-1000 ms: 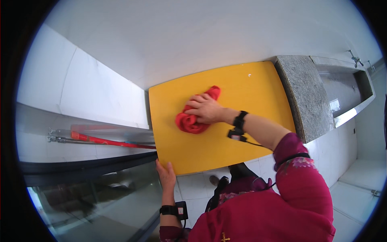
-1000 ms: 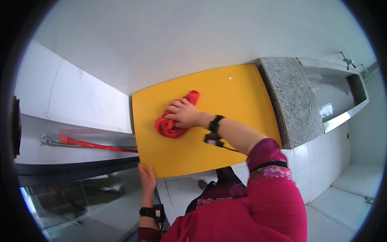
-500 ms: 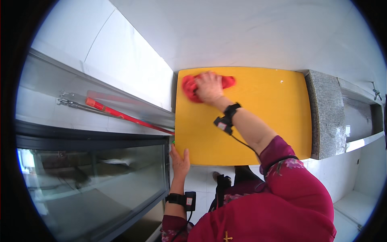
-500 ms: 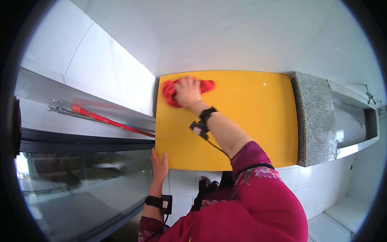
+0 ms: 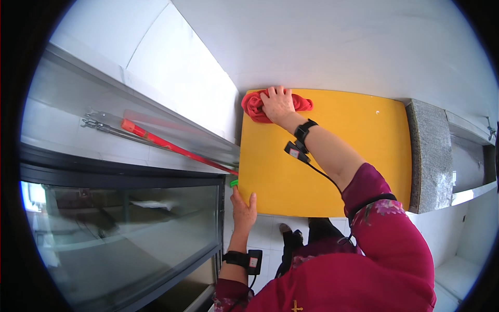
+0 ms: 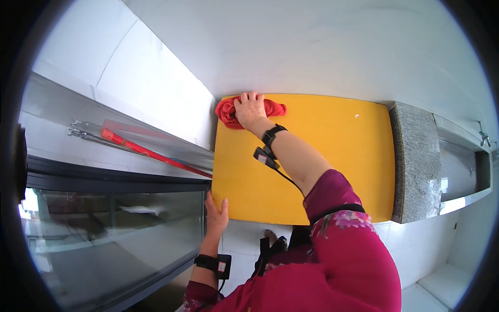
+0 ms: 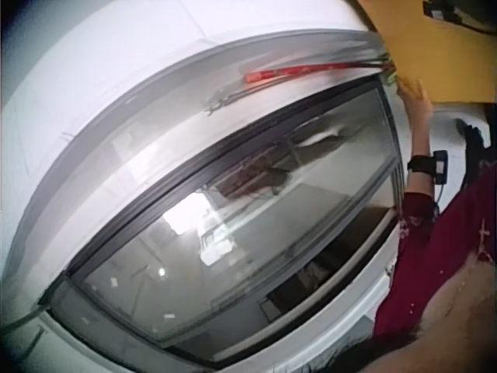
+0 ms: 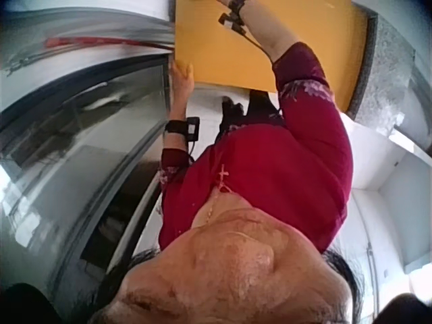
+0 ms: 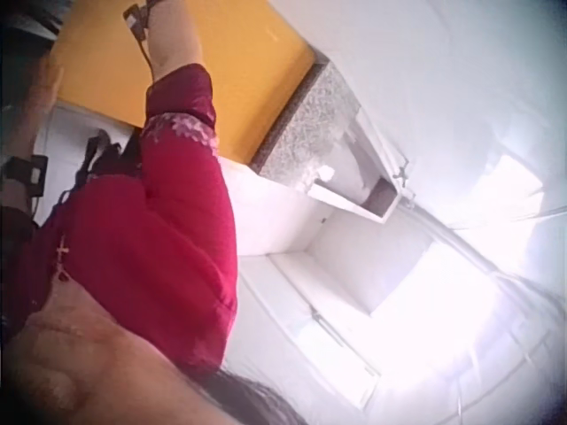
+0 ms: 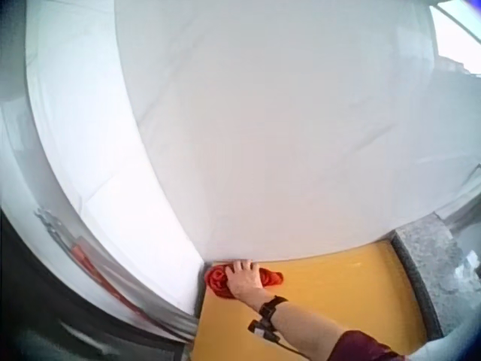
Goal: Wiping a yellow board surface with a red cloth next to a sink.
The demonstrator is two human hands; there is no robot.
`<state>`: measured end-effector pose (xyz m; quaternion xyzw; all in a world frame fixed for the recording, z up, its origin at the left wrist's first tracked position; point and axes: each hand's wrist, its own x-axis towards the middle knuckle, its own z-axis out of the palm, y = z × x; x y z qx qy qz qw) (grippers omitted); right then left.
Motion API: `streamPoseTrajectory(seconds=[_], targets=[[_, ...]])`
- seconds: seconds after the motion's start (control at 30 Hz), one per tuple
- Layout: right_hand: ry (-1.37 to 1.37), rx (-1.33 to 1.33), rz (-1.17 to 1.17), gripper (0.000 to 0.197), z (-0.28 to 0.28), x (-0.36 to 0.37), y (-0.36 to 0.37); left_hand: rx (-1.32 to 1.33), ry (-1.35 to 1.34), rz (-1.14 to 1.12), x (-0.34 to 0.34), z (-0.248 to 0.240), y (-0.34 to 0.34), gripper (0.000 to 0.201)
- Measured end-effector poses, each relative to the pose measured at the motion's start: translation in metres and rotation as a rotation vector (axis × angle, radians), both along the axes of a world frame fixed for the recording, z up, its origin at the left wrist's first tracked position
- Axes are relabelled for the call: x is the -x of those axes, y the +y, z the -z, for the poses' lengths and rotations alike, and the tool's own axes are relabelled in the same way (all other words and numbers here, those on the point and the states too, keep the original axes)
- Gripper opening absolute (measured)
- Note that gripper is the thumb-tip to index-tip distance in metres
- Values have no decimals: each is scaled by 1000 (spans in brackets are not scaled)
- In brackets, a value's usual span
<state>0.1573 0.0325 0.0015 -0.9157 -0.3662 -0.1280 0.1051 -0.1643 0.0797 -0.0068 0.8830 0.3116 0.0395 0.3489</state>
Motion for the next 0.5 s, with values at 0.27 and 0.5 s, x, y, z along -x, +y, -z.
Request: streamPoseTrajectory(seconds=[0.27, 0.5], targets=[[46, 209, 0, 32, -13, -15, 21, 2, 11, 18, -1, -1, -2, 71], [174, 352, 298, 46, -25, -16, -145, -1, -47, 28, 5, 8, 4, 74]])
